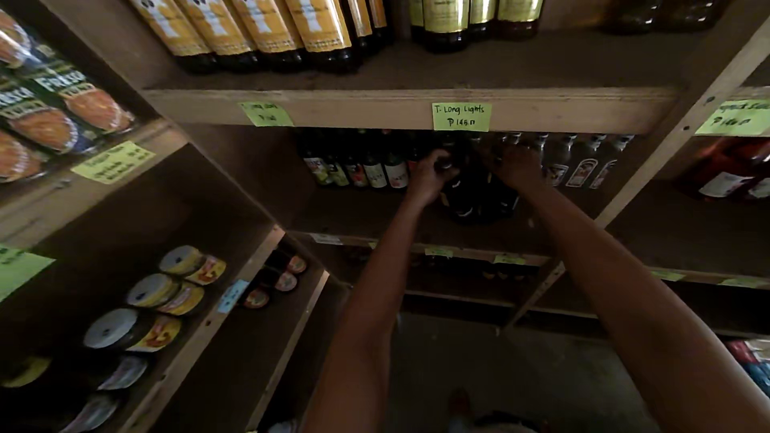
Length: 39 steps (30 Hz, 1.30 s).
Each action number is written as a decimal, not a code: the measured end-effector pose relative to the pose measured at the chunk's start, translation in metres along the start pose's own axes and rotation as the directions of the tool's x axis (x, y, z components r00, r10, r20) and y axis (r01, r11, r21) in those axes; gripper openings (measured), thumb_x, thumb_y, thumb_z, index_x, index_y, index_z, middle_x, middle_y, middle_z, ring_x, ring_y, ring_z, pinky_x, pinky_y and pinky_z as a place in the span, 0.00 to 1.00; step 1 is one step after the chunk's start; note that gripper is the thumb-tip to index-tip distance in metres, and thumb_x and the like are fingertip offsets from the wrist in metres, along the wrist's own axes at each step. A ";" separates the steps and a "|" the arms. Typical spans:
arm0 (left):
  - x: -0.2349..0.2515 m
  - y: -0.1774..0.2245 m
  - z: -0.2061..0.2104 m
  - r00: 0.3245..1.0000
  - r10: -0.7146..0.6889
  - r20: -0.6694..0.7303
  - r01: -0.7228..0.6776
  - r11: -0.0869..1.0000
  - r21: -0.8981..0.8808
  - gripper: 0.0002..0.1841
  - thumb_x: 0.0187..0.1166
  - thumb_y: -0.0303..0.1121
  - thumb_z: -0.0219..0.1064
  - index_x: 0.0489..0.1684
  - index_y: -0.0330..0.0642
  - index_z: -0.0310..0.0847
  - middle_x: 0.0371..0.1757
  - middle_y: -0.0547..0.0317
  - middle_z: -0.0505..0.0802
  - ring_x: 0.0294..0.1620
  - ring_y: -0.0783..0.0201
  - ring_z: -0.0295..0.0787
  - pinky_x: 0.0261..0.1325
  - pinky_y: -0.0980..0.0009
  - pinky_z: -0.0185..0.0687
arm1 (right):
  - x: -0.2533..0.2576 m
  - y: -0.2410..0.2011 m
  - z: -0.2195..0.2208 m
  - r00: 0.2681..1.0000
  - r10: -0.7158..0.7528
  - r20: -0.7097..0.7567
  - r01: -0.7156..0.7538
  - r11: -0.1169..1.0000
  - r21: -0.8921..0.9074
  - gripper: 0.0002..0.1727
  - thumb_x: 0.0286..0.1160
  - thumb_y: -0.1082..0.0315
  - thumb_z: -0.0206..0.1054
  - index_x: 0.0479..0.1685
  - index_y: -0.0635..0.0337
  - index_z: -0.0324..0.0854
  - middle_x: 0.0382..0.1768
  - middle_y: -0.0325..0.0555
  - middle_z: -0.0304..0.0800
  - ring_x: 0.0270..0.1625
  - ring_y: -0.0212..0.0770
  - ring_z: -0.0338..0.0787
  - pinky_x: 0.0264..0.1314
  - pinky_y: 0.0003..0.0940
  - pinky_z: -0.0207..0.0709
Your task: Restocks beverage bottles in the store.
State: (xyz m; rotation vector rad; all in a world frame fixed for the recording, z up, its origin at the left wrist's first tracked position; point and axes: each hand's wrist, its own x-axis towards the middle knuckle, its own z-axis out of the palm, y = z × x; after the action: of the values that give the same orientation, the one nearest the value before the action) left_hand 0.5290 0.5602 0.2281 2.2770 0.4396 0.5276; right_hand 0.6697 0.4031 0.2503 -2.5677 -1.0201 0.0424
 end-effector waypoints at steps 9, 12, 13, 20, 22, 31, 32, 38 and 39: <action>0.005 -0.028 0.047 0.992 0.057 -0.116 -0.103 0.893 -0.438 0.25 0.92 0.34 0.54 0.83 0.31 0.60 0.69 0.35 0.84 0.67 0.51 0.85 0.68 0.55 0.82 | -0.039 0.045 -0.021 0.995 -0.088 0.052 0.082 0.991 0.101 0.20 0.83 0.63 0.68 0.67 0.66 0.82 0.59 0.69 0.87 0.64 0.69 0.86 0.68 0.70 0.75; 0.012 -0.022 0.064 0.975 0.135 -0.176 -0.199 0.883 -0.426 0.21 0.91 0.30 0.53 0.77 0.25 0.64 0.56 0.37 0.89 0.56 0.54 0.89 0.62 0.58 0.84 | -0.056 0.051 -0.017 0.993 -0.119 -0.009 0.119 0.981 0.153 0.16 0.82 0.67 0.69 0.63 0.64 0.84 0.59 0.65 0.88 0.60 0.65 0.89 0.66 0.67 0.78; 0.012 -0.018 0.068 0.969 0.169 -0.179 -0.230 0.880 -0.416 0.20 0.90 0.29 0.53 0.75 0.24 0.65 0.52 0.38 0.90 0.53 0.55 0.89 0.60 0.59 0.85 | -0.063 0.051 -0.017 0.992 -0.120 -0.025 0.123 0.979 0.163 0.15 0.81 0.68 0.69 0.62 0.64 0.84 0.58 0.64 0.89 0.59 0.64 0.90 0.65 0.66 0.79; -0.053 -0.025 0.063 0.921 0.154 -0.359 -0.296 0.875 -0.383 0.24 0.91 0.41 0.51 0.77 0.32 0.62 0.55 0.46 0.87 0.50 0.61 0.87 0.53 0.60 0.85 | -0.093 0.050 -0.015 0.991 -0.118 -0.062 0.125 0.985 0.123 0.15 0.80 0.68 0.71 0.61 0.63 0.85 0.57 0.64 0.89 0.57 0.65 0.91 0.62 0.65 0.82; -0.096 -0.033 0.058 0.869 0.169 -0.465 -0.371 0.845 -0.385 0.26 0.90 0.47 0.52 0.72 0.32 0.65 0.49 0.58 0.87 0.48 0.71 0.87 0.54 0.68 0.86 | -0.097 0.050 -0.016 0.995 -0.078 -0.063 0.085 0.988 0.126 0.18 0.81 0.66 0.71 0.65 0.64 0.84 0.57 0.65 0.90 0.58 0.66 0.90 0.63 0.66 0.80; -0.282 -0.083 0.072 0.951 -0.274 -0.144 0.207 0.909 -0.361 0.16 0.75 0.32 0.67 0.53 0.28 0.81 0.36 0.55 0.90 0.33 0.71 0.86 0.41 0.70 0.86 | -0.081 0.046 0.006 0.987 -0.005 -0.163 0.039 0.978 0.206 0.23 0.85 0.59 0.67 0.74 0.58 0.78 0.59 0.65 0.89 0.57 0.66 0.91 0.61 0.67 0.81; -0.294 -0.094 0.077 0.953 -0.291 -0.088 0.243 0.903 -0.354 0.14 0.76 0.32 0.69 0.52 0.28 0.83 0.36 0.54 0.90 0.33 0.70 0.87 0.41 0.69 0.87 | -0.070 0.039 0.007 0.988 -0.033 -0.150 0.062 0.979 0.195 0.23 0.86 0.60 0.66 0.76 0.58 0.77 0.64 0.64 0.87 0.63 0.65 0.89 0.67 0.66 0.79; -0.316 -0.146 0.103 0.959 -0.281 0.043 0.278 0.896 -0.346 0.12 0.74 0.30 0.74 0.40 0.26 0.87 0.31 0.48 0.92 0.30 0.67 0.89 0.42 0.68 0.87 | -0.013 -0.001 0.024 0.984 -0.139 -0.111 0.148 0.986 0.074 0.23 0.87 0.61 0.64 0.77 0.59 0.79 0.66 0.65 0.86 0.67 0.67 0.86 0.72 0.66 0.75; -0.311 -0.150 0.104 0.965 -0.258 0.047 0.259 0.906 -0.336 0.12 0.73 0.30 0.74 0.39 0.25 0.87 0.32 0.47 0.92 0.32 0.65 0.89 0.44 0.66 0.88 | -0.007 -0.006 0.027 0.984 -0.133 -0.116 0.140 0.989 0.056 0.22 0.87 0.61 0.64 0.76 0.58 0.80 0.65 0.65 0.87 0.66 0.67 0.87 0.71 0.66 0.76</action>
State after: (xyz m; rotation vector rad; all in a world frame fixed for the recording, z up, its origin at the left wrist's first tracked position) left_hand 0.2909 0.4560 -0.0225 1.8529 0.5921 0.4283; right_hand 0.6565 0.4117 0.2268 -2.4072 -1.1309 -0.1023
